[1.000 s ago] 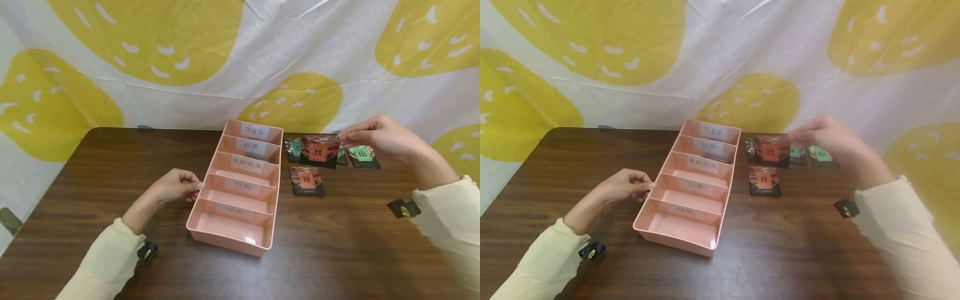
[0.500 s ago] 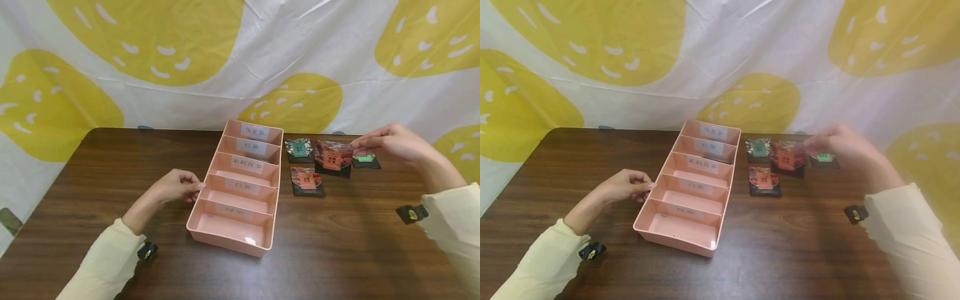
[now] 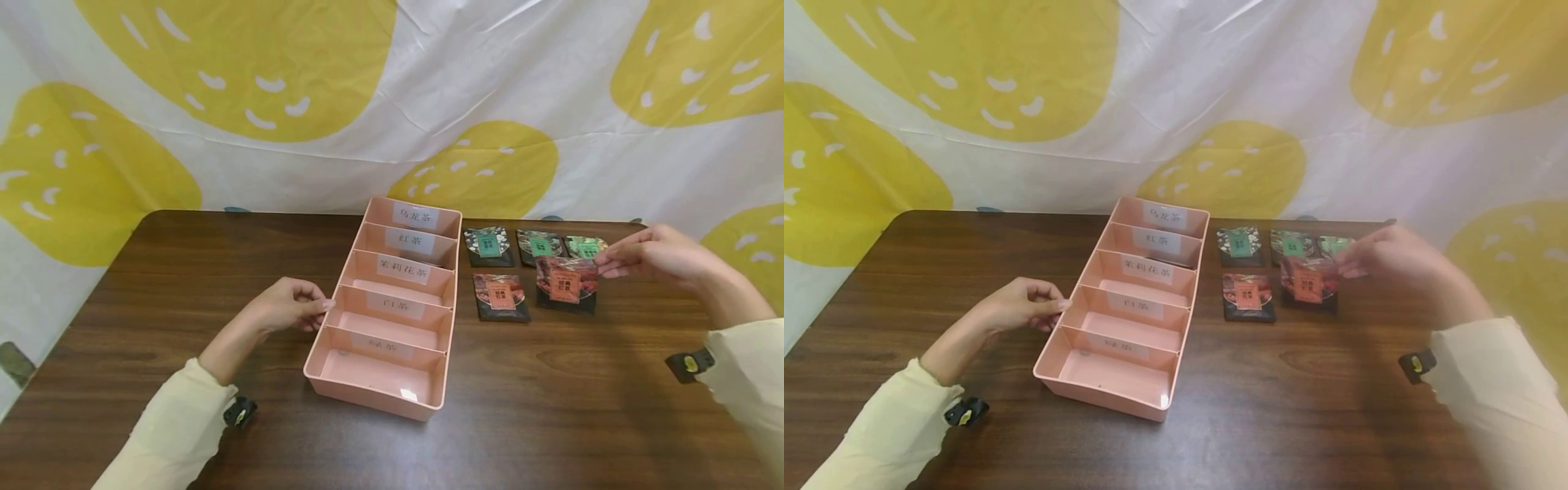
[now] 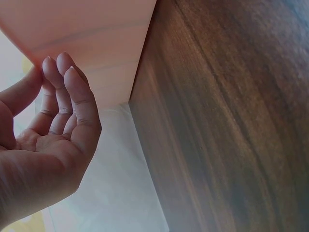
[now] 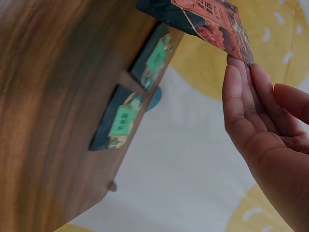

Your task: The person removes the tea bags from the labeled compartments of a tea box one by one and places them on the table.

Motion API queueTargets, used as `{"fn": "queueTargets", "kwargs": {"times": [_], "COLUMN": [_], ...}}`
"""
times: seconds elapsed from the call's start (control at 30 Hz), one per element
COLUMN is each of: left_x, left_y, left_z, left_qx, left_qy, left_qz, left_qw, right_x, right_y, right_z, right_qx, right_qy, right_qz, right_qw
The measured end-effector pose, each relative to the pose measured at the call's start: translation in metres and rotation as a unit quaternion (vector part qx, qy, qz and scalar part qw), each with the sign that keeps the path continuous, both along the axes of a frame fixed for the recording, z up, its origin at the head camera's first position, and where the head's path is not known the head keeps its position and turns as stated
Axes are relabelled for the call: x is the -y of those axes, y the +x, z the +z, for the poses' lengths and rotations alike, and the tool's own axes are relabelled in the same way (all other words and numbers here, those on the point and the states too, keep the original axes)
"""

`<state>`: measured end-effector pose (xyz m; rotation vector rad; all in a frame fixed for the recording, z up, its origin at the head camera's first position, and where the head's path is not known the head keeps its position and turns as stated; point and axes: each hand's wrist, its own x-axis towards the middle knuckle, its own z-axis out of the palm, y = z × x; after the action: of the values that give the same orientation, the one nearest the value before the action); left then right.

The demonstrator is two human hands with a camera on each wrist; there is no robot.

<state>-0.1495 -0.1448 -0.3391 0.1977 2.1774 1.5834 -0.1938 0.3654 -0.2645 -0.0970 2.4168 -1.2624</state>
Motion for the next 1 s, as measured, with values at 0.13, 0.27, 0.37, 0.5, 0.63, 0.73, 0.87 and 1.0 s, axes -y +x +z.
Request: {"fn": "queueTargets", "kwargs": {"times": [0.13, 0.27, 0.37, 0.5, 0.63, 0.73, 0.87, 1.0], "left_x": [0.0, 0.0, 0.0, -0.001, 0.0, 0.0, 0.0, 0.0], "left_y": [0.0, 0.001, 0.001, 0.001, 0.0, 0.0, 0.0, 0.0], "left_z": [0.0, 0.001, 0.001, 0.001, 0.0, 0.0, 0.0, 0.0], "left_qx": [-0.002, 0.0, -0.001, -0.003, -0.003, -0.003, -0.002, -0.002], "left_qy": [-0.002, -0.003, -0.006, -0.013, -0.017, -0.016, -0.013, -0.007], "left_qz": [0.0, 0.0, 0.001, 0.001, 0.002, 0.003, 0.003, 0.002], "left_qw": [1.0, 1.0, 1.0, 0.9999, 0.9998, 0.9999, 0.9999, 1.0], "right_x": [-0.01, -0.017, -0.019, -0.021, -0.021, -0.02, -0.018, -0.017], "right_y": [-0.001, -0.003, -0.004, -0.006, -0.007, -0.008, -0.012, -0.015], "right_z": [-0.01, -0.02, -0.028, -0.037, -0.042, -0.045, -0.047, -0.05], "right_qx": [0.003, 0.002, -0.001, 0.003, 0.01, 0.018, 0.028, 0.027], "right_qy": [-0.007, -0.007, -0.004, -0.007, -0.011, -0.005, 0.001, 0.004], "right_qz": [-0.003, -0.001, 0.004, 0.006, 0.009, 0.01, 0.005, -0.002], "right_qw": [1.0, 1.0, 1.0, 0.9999, 0.9998, 0.9998, 0.9996, 0.9996]}}
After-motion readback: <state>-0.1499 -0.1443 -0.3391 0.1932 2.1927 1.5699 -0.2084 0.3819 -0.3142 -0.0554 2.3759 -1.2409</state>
